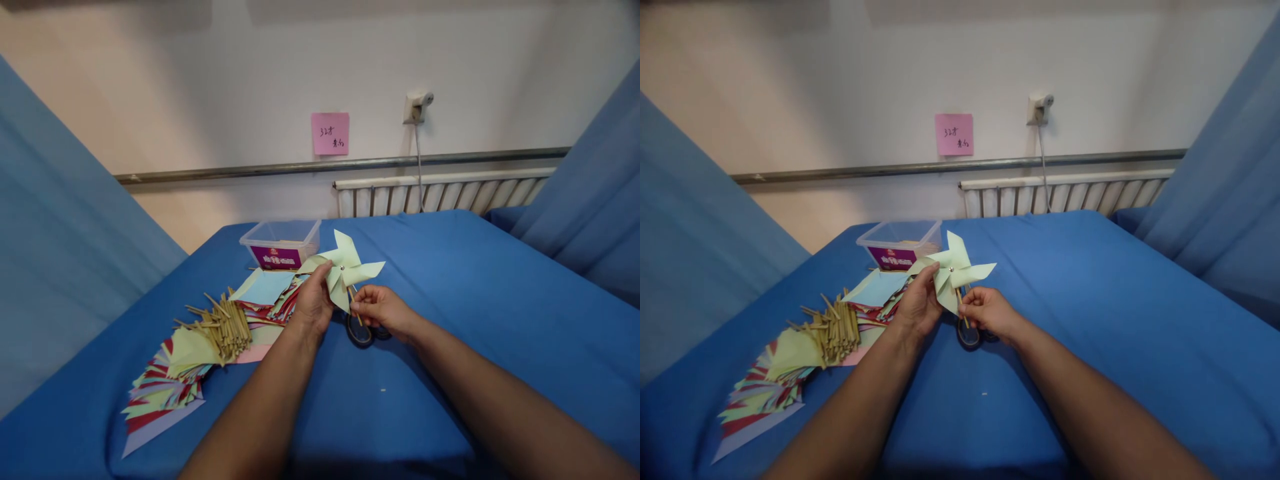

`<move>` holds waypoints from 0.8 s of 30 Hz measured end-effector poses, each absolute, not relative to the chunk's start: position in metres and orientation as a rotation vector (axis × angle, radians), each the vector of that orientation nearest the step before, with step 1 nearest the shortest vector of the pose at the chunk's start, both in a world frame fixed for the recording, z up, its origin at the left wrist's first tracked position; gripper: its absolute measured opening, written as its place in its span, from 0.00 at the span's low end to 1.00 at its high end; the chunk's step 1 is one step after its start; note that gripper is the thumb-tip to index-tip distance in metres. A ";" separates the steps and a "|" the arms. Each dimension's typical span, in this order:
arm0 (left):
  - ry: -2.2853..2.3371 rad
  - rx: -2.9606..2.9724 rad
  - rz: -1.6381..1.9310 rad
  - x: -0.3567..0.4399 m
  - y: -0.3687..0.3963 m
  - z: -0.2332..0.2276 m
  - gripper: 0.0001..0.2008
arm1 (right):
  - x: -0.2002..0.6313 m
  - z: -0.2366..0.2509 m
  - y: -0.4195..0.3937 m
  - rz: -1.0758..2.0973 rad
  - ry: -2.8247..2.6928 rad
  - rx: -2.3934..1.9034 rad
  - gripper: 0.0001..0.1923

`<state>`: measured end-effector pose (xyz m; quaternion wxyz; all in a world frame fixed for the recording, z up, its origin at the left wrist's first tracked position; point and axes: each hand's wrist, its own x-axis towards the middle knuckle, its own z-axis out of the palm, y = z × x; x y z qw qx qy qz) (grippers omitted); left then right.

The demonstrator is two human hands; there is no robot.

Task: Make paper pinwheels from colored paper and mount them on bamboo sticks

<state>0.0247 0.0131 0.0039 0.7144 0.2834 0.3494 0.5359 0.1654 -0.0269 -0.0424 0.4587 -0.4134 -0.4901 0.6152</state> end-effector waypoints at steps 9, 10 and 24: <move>0.841 0.756 1.223 0.023 0.014 -0.001 0.13 | 0.167 -0.045 -0.024 1.511 -1.237 -1.001 0.12; 0.862 0.762 1.228 0.023 0.015 -0.003 0.14 | 0.167 -0.046 -0.024 1.518 -1.244 -0.999 0.12; 0.876 0.754 1.223 0.019 0.019 -0.003 0.17 | 0.175 -0.043 -0.022 1.556 -1.276 -1.013 0.13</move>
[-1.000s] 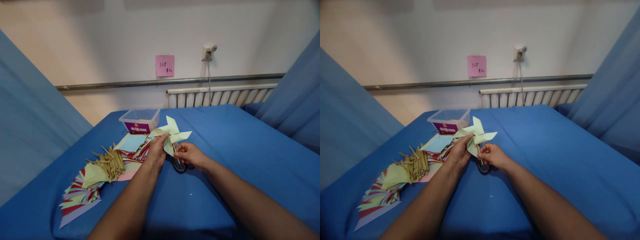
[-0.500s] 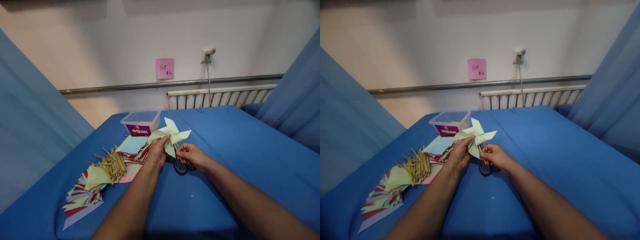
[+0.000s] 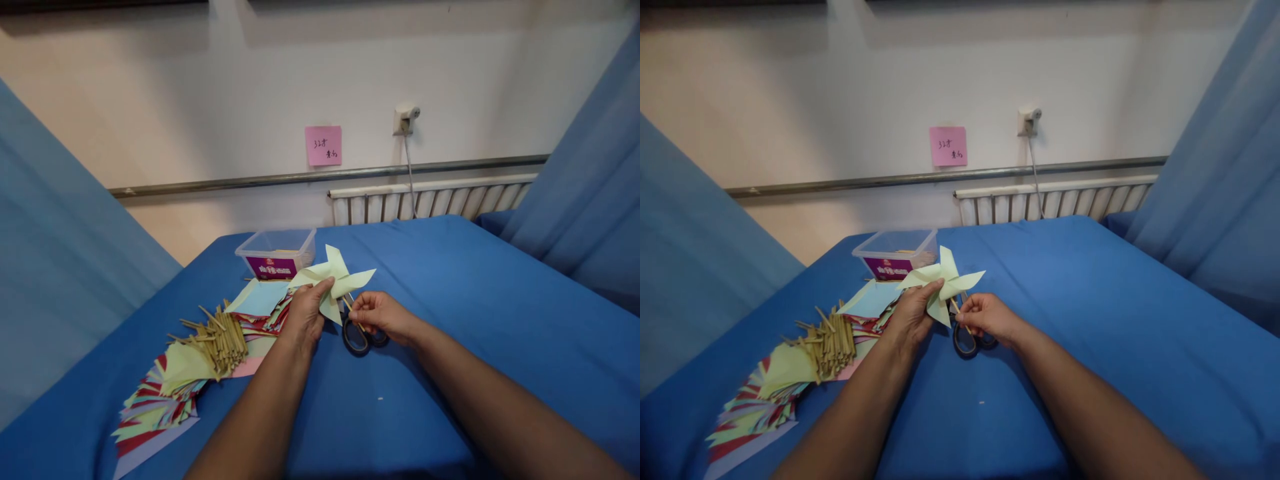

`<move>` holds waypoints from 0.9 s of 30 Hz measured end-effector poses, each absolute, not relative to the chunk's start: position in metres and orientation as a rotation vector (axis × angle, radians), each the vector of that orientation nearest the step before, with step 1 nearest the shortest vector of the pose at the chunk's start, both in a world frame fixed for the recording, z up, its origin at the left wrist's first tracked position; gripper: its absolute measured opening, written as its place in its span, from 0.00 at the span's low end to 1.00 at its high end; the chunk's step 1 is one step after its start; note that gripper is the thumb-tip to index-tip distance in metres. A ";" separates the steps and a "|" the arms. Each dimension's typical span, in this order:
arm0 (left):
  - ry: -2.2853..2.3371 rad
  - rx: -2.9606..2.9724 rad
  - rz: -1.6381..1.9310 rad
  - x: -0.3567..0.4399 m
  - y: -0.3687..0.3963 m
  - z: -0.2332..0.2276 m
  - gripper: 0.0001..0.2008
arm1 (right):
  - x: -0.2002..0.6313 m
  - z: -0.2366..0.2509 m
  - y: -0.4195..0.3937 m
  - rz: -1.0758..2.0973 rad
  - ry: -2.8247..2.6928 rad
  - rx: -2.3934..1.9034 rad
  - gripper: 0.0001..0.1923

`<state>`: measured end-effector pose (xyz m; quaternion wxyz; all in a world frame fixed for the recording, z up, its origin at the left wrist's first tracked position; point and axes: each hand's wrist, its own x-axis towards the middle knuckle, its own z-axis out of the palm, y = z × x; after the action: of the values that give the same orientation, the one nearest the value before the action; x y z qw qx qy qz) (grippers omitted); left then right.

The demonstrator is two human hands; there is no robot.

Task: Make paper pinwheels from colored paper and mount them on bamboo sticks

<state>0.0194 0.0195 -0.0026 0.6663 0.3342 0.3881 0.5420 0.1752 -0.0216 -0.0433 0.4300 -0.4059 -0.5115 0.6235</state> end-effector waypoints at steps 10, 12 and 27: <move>0.891 0.767 1.271 0.019 0.019 -0.001 0.18 | 0.173 -0.044 -0.020 1.453 -1.425 -1.150 0.12; 0.916 0.761 1.282 0.019 0.019 -0.002 0.17 | 0.172 -0.044 -0.021 1.425 -1.452 -1.174 0.13; 0.907 0.724 1.088 0.020 0.013 -0.001 0.17 | 0.182 -0.044 -0.007 1.059 -1.237 -1.340 0.19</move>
<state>0.0197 0.0134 -0.0012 0.7000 0.3250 0.4072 0.4884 0.1823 -0.0069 -0.0438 0.4939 -0.5526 -0.5100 0.4366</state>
